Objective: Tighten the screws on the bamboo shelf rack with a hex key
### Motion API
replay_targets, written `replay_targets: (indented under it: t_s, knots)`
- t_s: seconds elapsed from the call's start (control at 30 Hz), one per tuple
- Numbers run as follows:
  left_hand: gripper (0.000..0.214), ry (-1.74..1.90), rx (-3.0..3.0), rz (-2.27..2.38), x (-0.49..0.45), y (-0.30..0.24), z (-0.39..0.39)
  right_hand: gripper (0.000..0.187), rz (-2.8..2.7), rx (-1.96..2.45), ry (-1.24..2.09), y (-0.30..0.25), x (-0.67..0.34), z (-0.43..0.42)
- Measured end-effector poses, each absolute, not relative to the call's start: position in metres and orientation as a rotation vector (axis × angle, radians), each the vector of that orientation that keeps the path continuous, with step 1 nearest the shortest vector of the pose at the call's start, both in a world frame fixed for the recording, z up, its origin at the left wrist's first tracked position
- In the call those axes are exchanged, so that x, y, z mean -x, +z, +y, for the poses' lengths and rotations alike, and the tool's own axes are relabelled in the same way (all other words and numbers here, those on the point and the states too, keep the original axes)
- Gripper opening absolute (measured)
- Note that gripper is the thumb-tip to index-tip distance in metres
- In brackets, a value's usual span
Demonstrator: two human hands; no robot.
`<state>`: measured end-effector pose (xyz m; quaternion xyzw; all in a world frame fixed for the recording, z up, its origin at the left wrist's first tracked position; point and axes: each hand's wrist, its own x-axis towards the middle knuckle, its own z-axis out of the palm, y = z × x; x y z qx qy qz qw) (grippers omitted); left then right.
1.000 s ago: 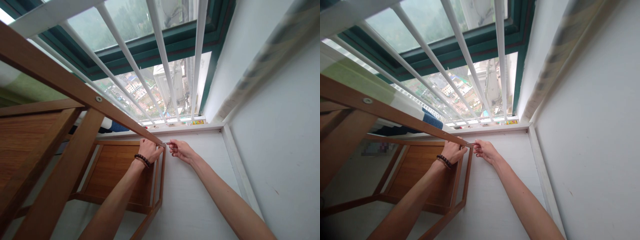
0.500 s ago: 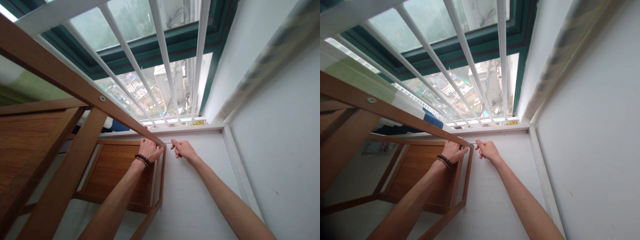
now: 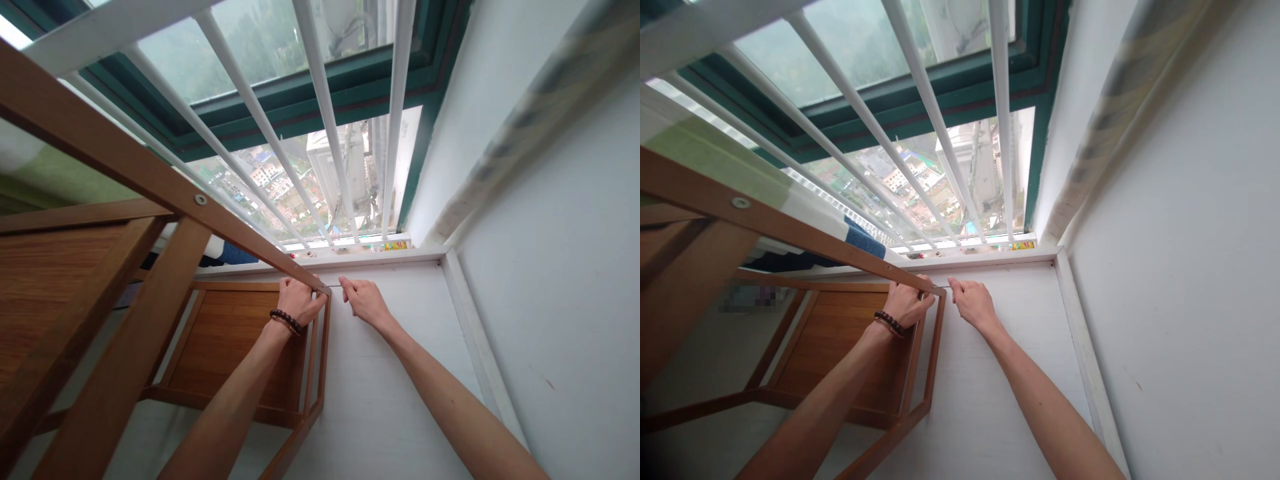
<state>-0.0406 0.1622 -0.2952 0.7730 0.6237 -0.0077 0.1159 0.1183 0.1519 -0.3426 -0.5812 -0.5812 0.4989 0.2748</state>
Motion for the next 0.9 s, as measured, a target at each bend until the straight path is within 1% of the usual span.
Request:
replay_targets:
  t_s: [0.2,0.4,0.5,0.67,0.9]
  knots:
    - [0.016,-0.044,-2.276,1.824,0.0413,-0.2959,0.1618,0.05,-1.623,1.523,1.308,-0.3452,-0.1193,0.1446]
    - [0.017,-0.048,-2.293,1.829,0.041,-0.2961,0.1615,0.056,-1.611,1.562,1.409,-0.3478,-0.1184,0.1511]
    - [0.016,-0.06,-2.286,1.83,0.041,-0.2959,0.1611,0.056,-1.622,1.547,1.437,-0.3441,-0.1191,0.1524]
    - [0.015,-0.045,-2.295,1.834,0.0414,-0.2968,0.1614,0.053,-1.62,1.566,1.372,-0.3407,-0.1184,0.1514]
    - [0.014,-0.019,-2.274,1.845,0.0416,-0.2978,0.1615,0.053,-1.587,1.572,1.435,-0.3415,-0.1176,0.1511]
